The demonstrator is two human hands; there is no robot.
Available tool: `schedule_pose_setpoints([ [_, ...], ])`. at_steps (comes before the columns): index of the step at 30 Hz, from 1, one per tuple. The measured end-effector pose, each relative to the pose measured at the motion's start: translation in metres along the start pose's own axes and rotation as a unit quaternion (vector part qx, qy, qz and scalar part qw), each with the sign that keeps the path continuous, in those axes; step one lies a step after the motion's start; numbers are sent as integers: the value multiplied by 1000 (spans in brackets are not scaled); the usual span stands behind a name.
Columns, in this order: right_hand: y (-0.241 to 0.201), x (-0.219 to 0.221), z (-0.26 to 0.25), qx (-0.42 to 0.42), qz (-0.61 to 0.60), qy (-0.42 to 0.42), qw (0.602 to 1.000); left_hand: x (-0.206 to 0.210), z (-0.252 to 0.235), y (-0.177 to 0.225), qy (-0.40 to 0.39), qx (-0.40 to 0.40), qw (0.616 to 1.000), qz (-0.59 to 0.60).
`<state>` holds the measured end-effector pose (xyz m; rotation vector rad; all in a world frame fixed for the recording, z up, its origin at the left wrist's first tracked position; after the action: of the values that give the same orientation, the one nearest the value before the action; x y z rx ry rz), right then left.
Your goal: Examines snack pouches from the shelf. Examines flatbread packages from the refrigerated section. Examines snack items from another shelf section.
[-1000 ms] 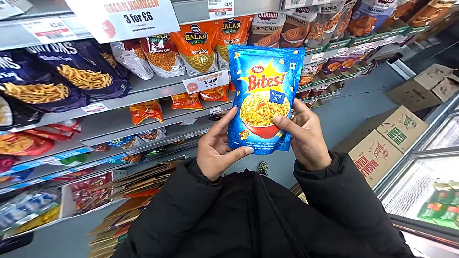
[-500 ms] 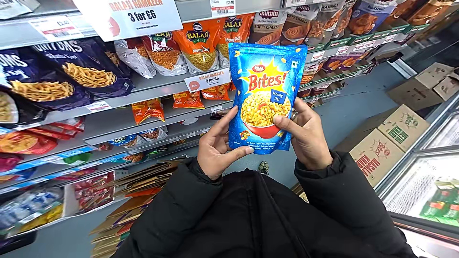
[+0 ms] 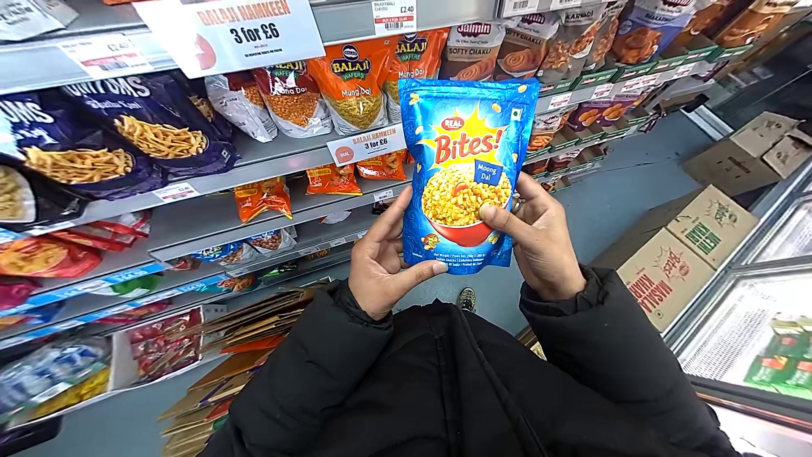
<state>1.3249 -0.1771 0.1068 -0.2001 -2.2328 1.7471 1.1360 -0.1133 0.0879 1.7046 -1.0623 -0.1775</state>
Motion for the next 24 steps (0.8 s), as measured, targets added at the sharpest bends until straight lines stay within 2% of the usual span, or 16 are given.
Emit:
schedule_pose_setpoints([
  [24,4,-3,-3,-2,16,3,1000,-2,-2,-7,7,-3,1000,2],
])
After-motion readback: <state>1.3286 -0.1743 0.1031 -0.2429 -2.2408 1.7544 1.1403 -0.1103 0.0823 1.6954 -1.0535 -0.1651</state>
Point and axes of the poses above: each hand's wrist, its own z-axis away from the middle knuckle, its own x-axis out of the palm, y = z × x, the point moved 8 cm from there along -z, towards the middle knuckle, and after that the axes turned 4 degrees about z, right-handed, at the moved point
